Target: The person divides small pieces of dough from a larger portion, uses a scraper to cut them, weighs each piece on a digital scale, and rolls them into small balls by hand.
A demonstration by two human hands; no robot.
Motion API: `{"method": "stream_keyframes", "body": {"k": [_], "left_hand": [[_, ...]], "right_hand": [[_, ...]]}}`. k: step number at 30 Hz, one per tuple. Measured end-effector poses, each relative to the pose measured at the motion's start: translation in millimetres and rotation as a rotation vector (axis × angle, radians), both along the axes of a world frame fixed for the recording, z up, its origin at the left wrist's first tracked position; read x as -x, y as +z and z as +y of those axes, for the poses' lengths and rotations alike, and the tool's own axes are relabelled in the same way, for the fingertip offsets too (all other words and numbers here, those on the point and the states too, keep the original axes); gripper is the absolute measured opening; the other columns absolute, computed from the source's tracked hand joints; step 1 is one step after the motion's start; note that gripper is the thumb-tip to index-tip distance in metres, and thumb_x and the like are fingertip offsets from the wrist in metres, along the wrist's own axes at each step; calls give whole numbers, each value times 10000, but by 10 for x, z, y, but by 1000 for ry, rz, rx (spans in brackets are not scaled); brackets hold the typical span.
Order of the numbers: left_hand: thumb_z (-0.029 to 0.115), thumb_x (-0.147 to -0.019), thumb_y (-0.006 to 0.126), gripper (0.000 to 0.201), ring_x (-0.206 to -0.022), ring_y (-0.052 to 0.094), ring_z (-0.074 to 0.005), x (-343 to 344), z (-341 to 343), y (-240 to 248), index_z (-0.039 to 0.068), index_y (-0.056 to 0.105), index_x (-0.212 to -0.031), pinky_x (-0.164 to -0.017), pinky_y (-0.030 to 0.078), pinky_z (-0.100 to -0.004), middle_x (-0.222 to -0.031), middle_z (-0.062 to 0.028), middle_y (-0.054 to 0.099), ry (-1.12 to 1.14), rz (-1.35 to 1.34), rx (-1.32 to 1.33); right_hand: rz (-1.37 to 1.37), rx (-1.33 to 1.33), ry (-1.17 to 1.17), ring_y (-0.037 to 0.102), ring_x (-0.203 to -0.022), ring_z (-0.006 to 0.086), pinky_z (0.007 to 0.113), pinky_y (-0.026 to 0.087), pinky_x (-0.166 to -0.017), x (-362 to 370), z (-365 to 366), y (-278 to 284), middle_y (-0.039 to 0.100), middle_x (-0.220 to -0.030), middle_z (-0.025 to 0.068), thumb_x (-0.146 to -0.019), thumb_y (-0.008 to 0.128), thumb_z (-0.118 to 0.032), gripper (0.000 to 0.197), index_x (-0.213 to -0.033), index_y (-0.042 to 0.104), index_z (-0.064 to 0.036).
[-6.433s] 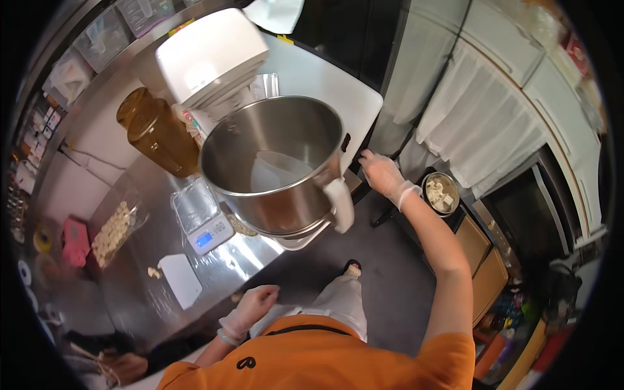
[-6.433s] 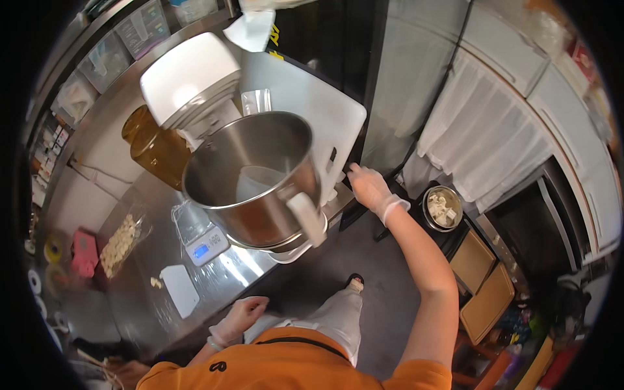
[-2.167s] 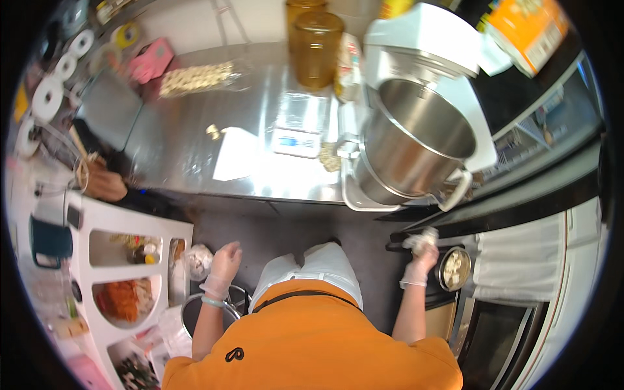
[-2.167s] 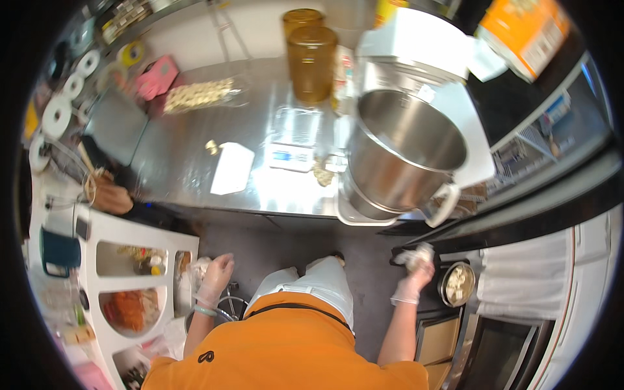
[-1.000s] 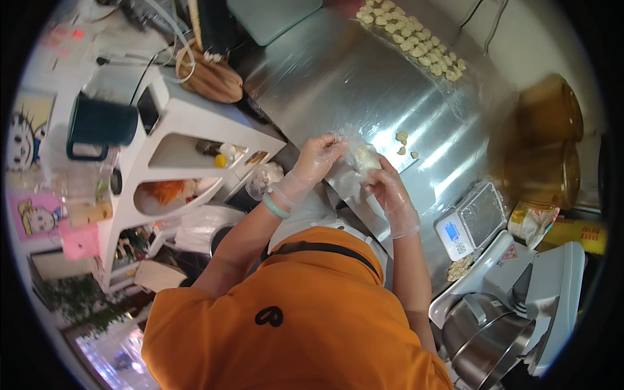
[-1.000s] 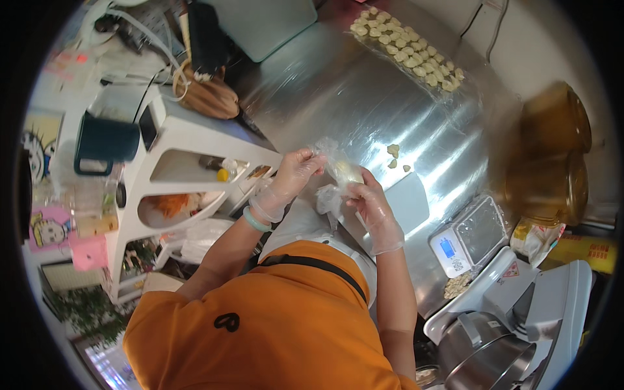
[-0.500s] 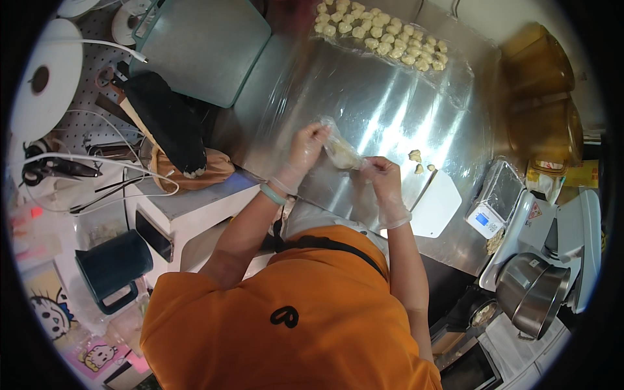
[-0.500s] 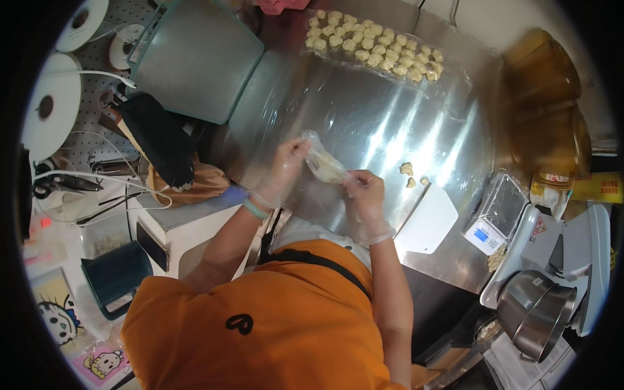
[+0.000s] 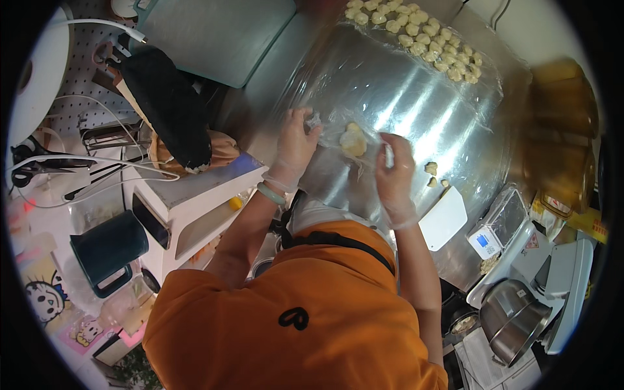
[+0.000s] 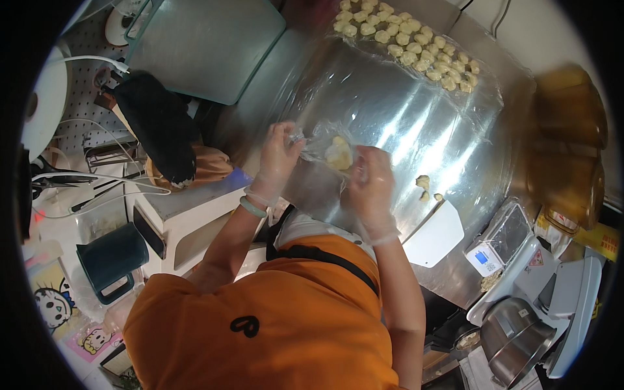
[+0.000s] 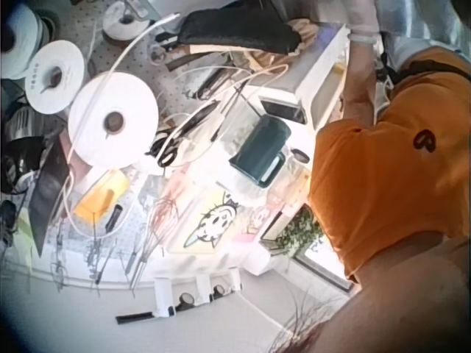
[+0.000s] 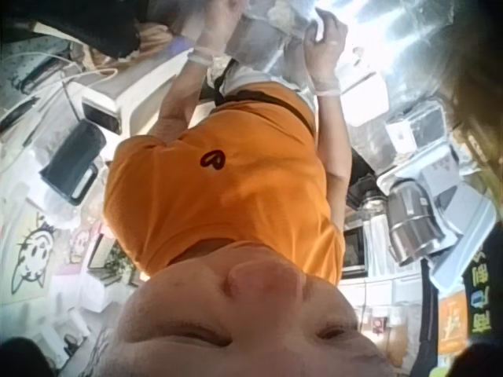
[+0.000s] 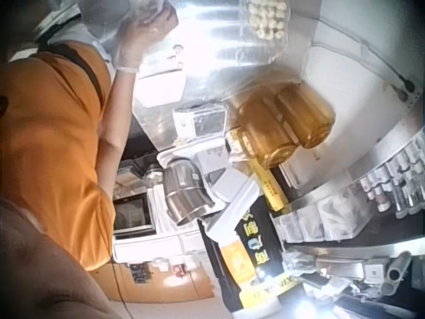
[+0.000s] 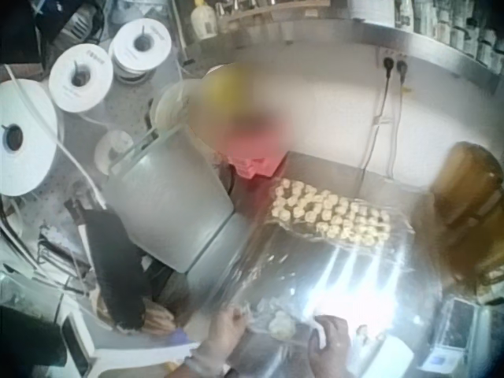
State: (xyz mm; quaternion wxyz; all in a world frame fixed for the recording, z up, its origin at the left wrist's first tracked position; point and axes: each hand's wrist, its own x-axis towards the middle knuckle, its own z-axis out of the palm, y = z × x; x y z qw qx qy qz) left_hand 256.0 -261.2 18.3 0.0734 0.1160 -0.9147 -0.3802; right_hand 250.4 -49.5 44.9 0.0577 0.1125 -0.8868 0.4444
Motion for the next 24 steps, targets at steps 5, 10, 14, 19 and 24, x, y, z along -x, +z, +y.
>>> {"method": "stream_keyframes", "body": {"k": [5, 10, 14, 19, 24], "left_hand": [[19, -878, 532, 171, -888, 629, -333, -121, 247, 45, 6, 612, -1028, -790, 501, -353, -1006, -174, 636, -231, 235, -134], [21, -892, 533, 200, -901, 652, -265, -230, 294, -387, -13, 602, -1077, -781, 500, -326, -993, -172, 658, -200, -82, -331], [52, -876, 601, 243, -879, 658, -240, -305, 338, -464, -17, 592, -1109, -760, 503, -320, -988, -149, 668, -145, -166, -452], [93, -813, 686, 308, -823, 646, -250, -259, 409, -161, -9, 597, -1090, -762, 511, -314, -957, -127, 645, -206, -172, -569], [68, -808, 677, 284, -824, 625, -240, -263, 464, -15, -20, 614, -1071, -726, 491, -299, -941, -112, 614, -247, 34, -310]], "right_hand": [[-47, -320, 257, 592, -843, 345, 391, 505, -749, 128, -439, -458, 563, -979, 157, -787, 602, -67, 175, -956, 628, -29], [-112, -135, 287, 604, -825, 326, 383, 505, -698, 139, -291, -595, 574, -941, 148, -708, 632, -13, 161, -867, 656, -34], [-274, 88, 190, 621, -706, 276, 333, 498, -657, 98, -157, -621, 609, -816, 136, -717, 634, 29, 120, -829, 655, -9], [-564, 500, 41, 613, -697, 150, 265, 497, -667, 76, -164, -419, 653, -824, 93, -790, 624, 45, 58, -841, 641, 23], [-778, 803, 66, 604, -758, 109, 237, 495, -715, 57, -214, -99, 649, -864, 47, -837, 619, 32, 73, -909, 632, 24]]}}
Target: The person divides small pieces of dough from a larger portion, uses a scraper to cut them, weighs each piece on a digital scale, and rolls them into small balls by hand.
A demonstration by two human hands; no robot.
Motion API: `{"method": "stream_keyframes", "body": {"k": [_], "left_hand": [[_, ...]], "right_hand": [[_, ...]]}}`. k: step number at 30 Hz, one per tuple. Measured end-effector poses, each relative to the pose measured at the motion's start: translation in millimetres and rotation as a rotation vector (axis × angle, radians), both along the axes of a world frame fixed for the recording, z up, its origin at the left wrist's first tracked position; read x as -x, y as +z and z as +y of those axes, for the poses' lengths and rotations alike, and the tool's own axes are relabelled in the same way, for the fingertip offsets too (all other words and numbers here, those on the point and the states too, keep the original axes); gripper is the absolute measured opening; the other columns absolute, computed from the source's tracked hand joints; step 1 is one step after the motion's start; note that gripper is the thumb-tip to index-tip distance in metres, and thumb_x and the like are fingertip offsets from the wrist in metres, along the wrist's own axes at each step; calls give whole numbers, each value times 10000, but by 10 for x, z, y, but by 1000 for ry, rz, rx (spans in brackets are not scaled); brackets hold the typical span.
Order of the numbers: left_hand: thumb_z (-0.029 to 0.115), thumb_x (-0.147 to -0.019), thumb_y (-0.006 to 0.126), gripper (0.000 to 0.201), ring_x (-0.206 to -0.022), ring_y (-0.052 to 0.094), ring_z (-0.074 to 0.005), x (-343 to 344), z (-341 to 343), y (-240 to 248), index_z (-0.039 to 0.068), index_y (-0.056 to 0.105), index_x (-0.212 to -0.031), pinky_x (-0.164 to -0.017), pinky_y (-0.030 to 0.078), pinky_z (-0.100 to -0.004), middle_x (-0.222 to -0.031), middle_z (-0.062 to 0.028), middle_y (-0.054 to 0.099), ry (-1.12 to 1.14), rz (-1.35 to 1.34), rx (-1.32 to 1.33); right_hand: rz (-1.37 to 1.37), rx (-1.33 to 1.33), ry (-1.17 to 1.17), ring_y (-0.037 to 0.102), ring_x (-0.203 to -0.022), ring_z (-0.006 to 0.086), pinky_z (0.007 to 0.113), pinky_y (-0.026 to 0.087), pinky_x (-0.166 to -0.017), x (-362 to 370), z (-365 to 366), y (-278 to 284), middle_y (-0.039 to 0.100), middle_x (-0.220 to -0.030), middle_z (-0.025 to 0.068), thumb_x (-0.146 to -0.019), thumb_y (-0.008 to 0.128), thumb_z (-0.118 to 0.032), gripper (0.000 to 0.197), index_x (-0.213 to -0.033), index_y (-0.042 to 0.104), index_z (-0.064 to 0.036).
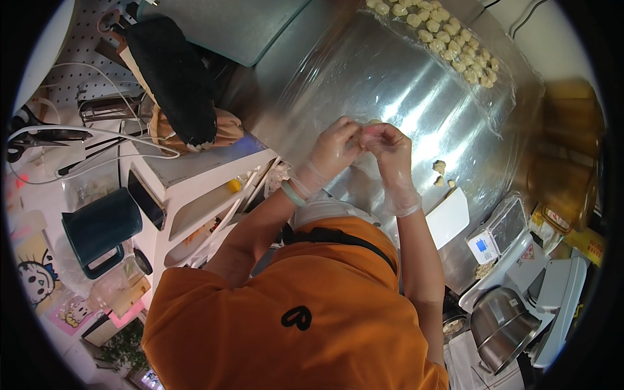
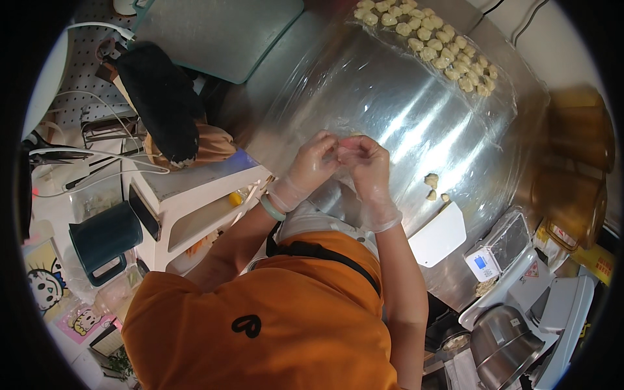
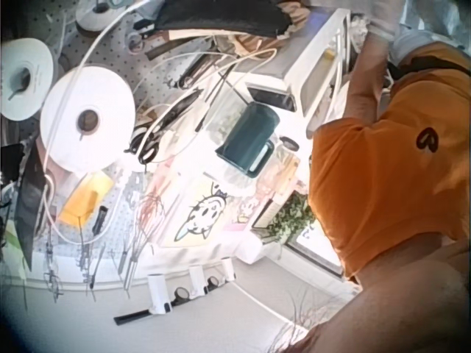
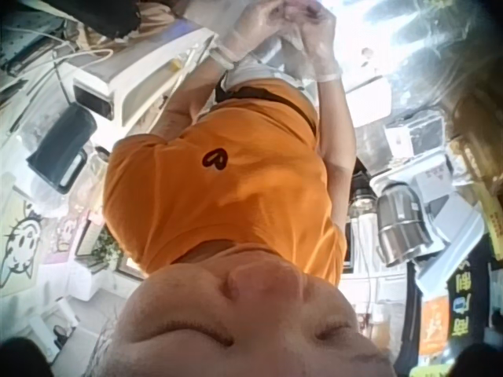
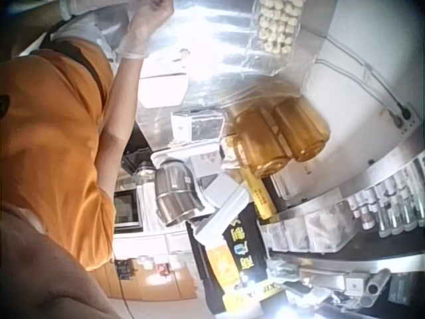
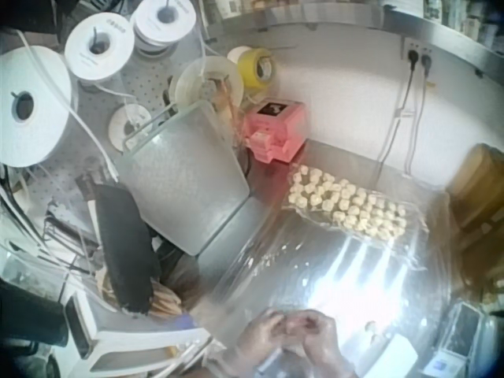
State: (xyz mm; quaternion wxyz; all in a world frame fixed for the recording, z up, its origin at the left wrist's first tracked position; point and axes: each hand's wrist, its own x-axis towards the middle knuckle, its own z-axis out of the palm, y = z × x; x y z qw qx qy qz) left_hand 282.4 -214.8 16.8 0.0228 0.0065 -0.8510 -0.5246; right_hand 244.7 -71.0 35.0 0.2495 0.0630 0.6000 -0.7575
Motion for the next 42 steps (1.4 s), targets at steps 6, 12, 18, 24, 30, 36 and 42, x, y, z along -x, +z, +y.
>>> {"method": "stream_keyframes", "body": {"k": [6, 12, 18, 24, 30, 36, 42], "left_hand": [[58, -883, 620, 126, -802, 552, -108, -65, -44, -301, -45, 637, -954, -701, 460, -242, -925, -19, 567, 149, -121, -374], [143, -905, 616, 175, -706, 516, -57, -86, -108, -239, -22, 675, -906, -647, 415, -197, -820, 10, 593, 222, -445, -758], [140, -897, 630, 144, -770, 547, -51, -98, -288, -163, 9, 656, -953, -685, 445, -212, -838, 9, 618, 250, -525, -800], [122, -858, 685, 132, -719, 540, -49, -90, -400, -233, -3, 644, -873, -641, 450, -205, -802, 1, 626, 283, -387, -607], [88, -839, 692, 100, -670, 516, -45, -128, -506, -479, 3, 638, -847, -603, 441, -218, -758, 4, 614, 230, -319, -408], [93, -878, 654, 78, -744, 534, -49, -58, -411, -233, 24, 618, -876, -675, 459, -213, -833, 13, 603, 202, -371, -547], [78, -894, 625, 73, -812, 548, -55, 31, -443, -171, 21, 618, -939, -733, 469, -219, -871, 5, 615, 84, -270, -485]], "right_hand": [[195, -241, -141, 609, -753, 128, 258, 496, -689, -4, 65, 67, 648, -881, 74, -827, 654, -25, 137, -947, 629, 36], [567, -650, 87, 546, -654, 154, 262, 467, -630, -178, -98, -94, 565, -815, 76, -784, 669, 2, 142, -921, 630, 15], [526, -578, 139, 584, -664, 218, 311, 484, -622, -158, -175, -237, 571, -828, 104, -774, 647, 18, 78, -834, 601, -2], [534, -600, 89, 593, -691, 250, 334, 492, -633, -114, -141, -348, 572, -832, 131, -778, 610, 33, 62, -827, 583, 6], [505, -632, 58, 588, -728, 262, 338, 493, -661, -107, -87, -436, 572, -854, 139, -770, 624, 8, 98, -856, 578, 6], [676, -862, 178, 593, -805, 299, 397, 489, -687, -248, -359, -173, 577, -894, 124, -741, 692, -93, 197, -890, 582, -26], [573, -693, 85, 588, -671, 237, 361, 475, -605, -142, -405, -419, 573, -753, 89, -781, 682, -116, 139, -815, 579, -27]]}}
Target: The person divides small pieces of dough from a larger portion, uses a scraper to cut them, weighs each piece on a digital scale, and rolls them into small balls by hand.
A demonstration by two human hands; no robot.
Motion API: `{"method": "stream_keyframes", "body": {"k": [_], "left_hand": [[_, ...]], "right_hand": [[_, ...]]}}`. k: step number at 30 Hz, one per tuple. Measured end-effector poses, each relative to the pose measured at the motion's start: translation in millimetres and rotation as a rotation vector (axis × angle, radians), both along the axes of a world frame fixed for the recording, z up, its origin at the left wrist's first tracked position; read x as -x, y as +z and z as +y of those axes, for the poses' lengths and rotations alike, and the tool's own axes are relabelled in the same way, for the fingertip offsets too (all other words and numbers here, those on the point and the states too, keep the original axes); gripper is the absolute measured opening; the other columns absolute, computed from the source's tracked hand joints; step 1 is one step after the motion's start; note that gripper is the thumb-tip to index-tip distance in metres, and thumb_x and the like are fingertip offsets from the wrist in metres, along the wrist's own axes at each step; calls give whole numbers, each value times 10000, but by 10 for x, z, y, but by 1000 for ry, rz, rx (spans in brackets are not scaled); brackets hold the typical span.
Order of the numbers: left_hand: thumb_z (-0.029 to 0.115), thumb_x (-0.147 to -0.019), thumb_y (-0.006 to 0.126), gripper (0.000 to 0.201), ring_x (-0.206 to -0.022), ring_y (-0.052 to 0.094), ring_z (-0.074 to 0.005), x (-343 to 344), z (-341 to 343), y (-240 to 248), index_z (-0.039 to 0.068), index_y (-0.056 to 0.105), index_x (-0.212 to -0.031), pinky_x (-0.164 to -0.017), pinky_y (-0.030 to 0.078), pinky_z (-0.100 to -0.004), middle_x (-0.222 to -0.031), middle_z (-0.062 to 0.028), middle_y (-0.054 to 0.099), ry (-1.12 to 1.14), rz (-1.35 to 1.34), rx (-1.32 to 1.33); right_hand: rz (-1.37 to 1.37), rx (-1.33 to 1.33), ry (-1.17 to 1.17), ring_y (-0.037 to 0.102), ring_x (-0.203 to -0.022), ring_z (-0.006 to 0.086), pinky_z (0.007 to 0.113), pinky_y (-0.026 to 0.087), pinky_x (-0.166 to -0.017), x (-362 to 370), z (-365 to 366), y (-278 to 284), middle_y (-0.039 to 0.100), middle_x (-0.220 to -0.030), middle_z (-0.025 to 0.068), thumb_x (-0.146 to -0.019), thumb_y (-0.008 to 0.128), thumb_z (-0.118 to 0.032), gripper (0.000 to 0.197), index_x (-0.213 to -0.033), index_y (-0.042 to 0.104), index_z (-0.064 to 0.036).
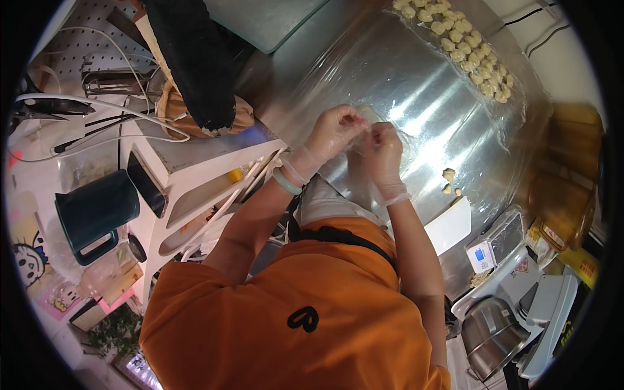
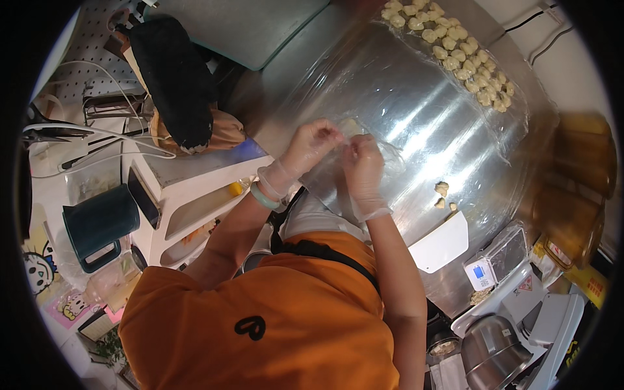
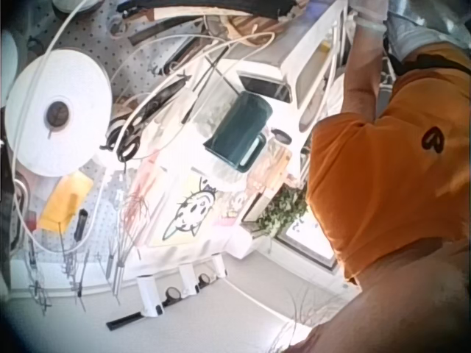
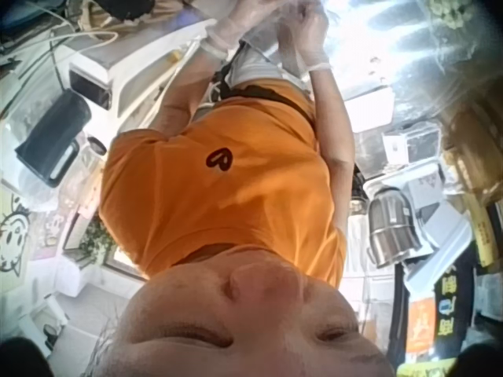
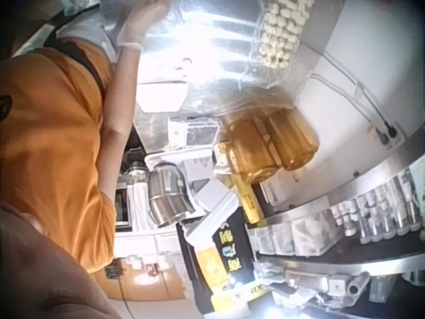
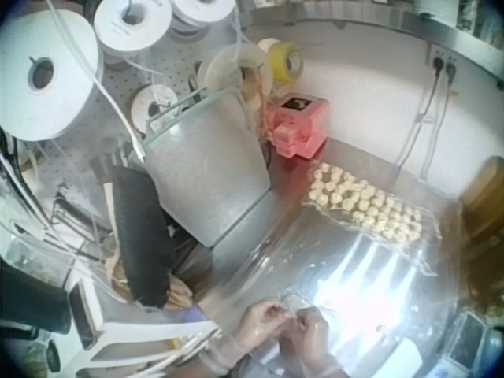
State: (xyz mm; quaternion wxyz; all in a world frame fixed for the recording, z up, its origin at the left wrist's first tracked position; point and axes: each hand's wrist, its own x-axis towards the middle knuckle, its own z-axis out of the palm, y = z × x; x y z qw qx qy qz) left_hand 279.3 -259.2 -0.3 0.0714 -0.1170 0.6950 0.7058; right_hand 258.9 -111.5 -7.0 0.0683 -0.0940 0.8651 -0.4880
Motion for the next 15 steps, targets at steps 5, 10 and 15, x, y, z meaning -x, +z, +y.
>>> {"method": "stream_keyframes", "body": {"k": [5, 10, 15], "left_hand": [[191, -817, 710, 220, -742, 593, -143, 18, 74, -101, 14, 615, -907, -700, 489, -279, -807, -64, 636, 102, 43, 298], [308, -766, 736, 330, -713, 620, -217, -16, 251, -139, 26, 611, -884, -684, 494, -322, -787, -106, 641, 72, -184, 552], [301, -757, 711, 313, -716, 635, -286, 34, 307, -214, 21, 616, -858, -661, 493, -349, -781, -140, 647, 164, -143, 622]], "right_hand": [[-626, 726, -227, 497, -637, 63, 227, 414, -572, 33, 239, 5, 550, -690, -10, -818, 614, -25, 88, -750, 562, -49], [-728, 686, -267, 477, -628, 49, 190, 394, -586, -62, 356, -90, 564, -713, -25, -782, 631, 23, 121, -723, 569, -62], [-692, 592, -133, 504, -670, 44, 194, 411, -619, -129, 440, -40, 582, -736, -20, -792, 635, 32, 106, -744, 592, -52]]}}
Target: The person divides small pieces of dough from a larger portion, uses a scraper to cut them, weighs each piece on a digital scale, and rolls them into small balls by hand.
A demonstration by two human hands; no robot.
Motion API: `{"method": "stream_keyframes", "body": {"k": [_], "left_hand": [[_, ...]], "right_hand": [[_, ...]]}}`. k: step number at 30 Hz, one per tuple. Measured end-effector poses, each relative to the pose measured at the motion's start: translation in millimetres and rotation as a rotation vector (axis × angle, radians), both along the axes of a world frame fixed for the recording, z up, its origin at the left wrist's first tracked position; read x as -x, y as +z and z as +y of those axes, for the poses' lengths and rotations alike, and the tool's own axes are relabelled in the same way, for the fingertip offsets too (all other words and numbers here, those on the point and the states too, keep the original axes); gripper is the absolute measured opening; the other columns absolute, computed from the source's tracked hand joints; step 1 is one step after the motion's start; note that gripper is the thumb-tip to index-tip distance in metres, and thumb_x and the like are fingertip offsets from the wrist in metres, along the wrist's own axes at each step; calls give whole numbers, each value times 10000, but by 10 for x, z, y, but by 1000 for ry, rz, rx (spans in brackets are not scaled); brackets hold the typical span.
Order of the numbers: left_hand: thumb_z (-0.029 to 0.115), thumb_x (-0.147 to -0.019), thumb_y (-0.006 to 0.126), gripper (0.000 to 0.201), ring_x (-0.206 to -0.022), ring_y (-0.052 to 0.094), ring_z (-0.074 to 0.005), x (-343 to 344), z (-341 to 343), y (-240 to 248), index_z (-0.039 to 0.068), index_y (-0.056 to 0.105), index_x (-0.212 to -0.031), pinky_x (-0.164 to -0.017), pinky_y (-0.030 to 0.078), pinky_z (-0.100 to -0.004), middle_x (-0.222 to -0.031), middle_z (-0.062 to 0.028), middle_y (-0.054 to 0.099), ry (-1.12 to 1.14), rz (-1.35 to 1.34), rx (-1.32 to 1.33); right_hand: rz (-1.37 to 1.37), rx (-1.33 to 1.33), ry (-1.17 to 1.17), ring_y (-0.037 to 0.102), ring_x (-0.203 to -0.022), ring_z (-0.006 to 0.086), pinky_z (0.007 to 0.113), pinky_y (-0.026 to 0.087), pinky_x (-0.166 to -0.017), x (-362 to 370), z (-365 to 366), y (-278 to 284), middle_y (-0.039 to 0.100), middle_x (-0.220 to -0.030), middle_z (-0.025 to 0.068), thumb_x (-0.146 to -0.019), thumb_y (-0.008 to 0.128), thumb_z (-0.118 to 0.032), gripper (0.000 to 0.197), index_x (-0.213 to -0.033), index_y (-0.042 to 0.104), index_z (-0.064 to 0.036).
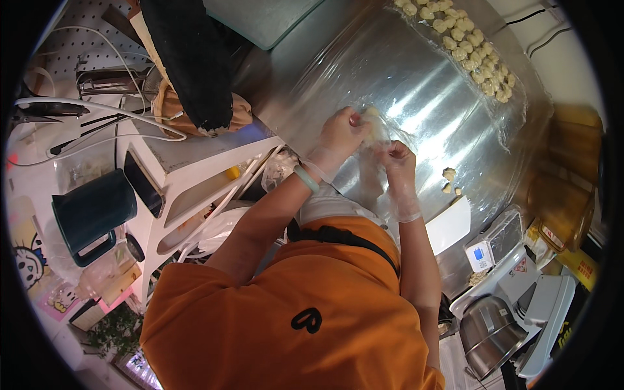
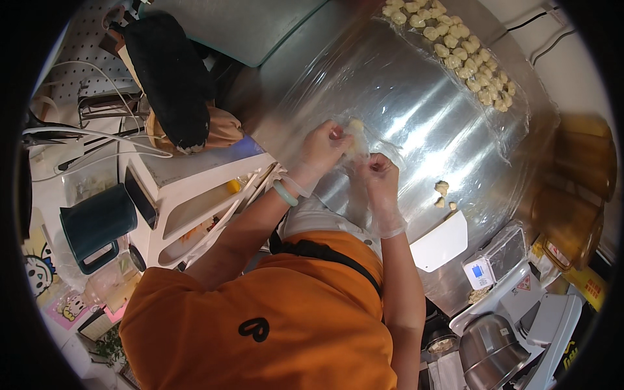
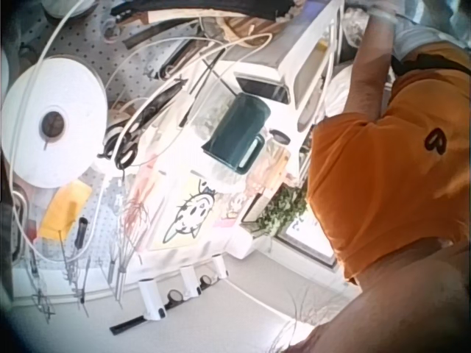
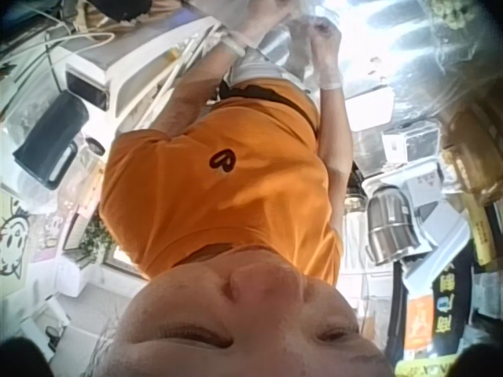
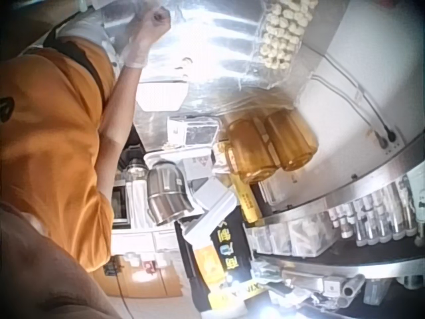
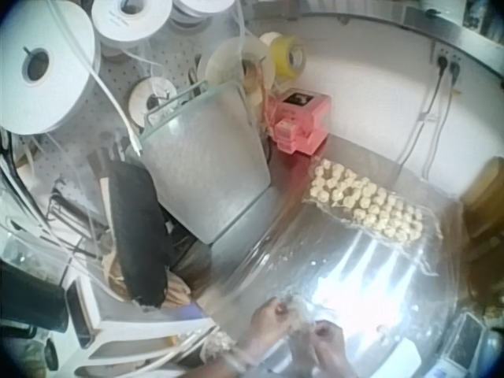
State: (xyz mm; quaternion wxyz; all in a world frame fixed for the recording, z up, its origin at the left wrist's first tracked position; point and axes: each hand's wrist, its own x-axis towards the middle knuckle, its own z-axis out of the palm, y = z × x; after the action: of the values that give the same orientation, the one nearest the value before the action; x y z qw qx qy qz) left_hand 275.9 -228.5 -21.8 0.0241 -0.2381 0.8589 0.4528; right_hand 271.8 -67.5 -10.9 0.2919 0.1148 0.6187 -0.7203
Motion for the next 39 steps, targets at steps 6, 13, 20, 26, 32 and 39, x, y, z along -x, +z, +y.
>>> {"method": "stream_keyframes", "body": {"k": [6, 13, 20, 26, 32, 39], "left_hand": [[157, -819, 660, 148, -677, 613, -151, 34, -52, -171, 12, 633, -814, -642, 487, -300, -723, -56, 633, 28, 56, -288], [76, -852, 622, 70, -667, 558, -70, -10, -102, -538, 19, 616, -812, -594, 435, -218, -744, -9, 620, 65, 83, -535], [105, -885, 596, 88, -727, 585, -83, 21, 1, -256, 31, 605, -839, -644, 465, -222, -777, -26, 629, 88, -15, -766], [132, -902, 574, 112, -781, 620, -120, -46, -6, -187, 38, 589, -844, -702, 505, -245, -855, -61, 654, 156, -94, -908], [131, -911, 555, 105, -770, 636, -163, -92, 38, -239, 33, 576, -878, -708, 528, -276, -868, -94, 652, 339, -62, -965], [147, -912, 550, 115, -752, 633, -180, -125, -199, -409, 36, 572, -893, -698, 538, -298, -836, -93, 637, 471, -60, -1006]], "right_hand": [[96, -15, 18, 537, -723, 58, 215, 450, -687, 87, 140, 117, 615, -801, -4, -794, 627, 51, 93, -768, 605, -36], [518, -541, -119, 593, -778, 161, 276, 481, -721, 152, 224, 244, 639, -878, 80, -793, 590, 64, 121, -896, 623, 8], [764, -949, 328, 610, -835, 381, 451, 488, -738, 214, -208, 211, 637, -861, 199, -839, 605, -141, 175, -915, 629, 15], [475, -1031, 464, 630, -784, 379, 424, 500, -722, 229, -284, 143, 652, -853, 219, -783, 694, -256, 359, -1010, 646, 18], [416, -700, 228, 655, -743, 290, 378, 519, -675, 122, -30, -92, 669, -911, 189, -789, 672, -149, 394, -1128, 600, 38], [-25, -96, -156, 613, -917, 155, 276, 490, -800, 96, 362, 231, 664, -994, 105, -767, 636, 41, 427, -1191, 586, 47]]}}
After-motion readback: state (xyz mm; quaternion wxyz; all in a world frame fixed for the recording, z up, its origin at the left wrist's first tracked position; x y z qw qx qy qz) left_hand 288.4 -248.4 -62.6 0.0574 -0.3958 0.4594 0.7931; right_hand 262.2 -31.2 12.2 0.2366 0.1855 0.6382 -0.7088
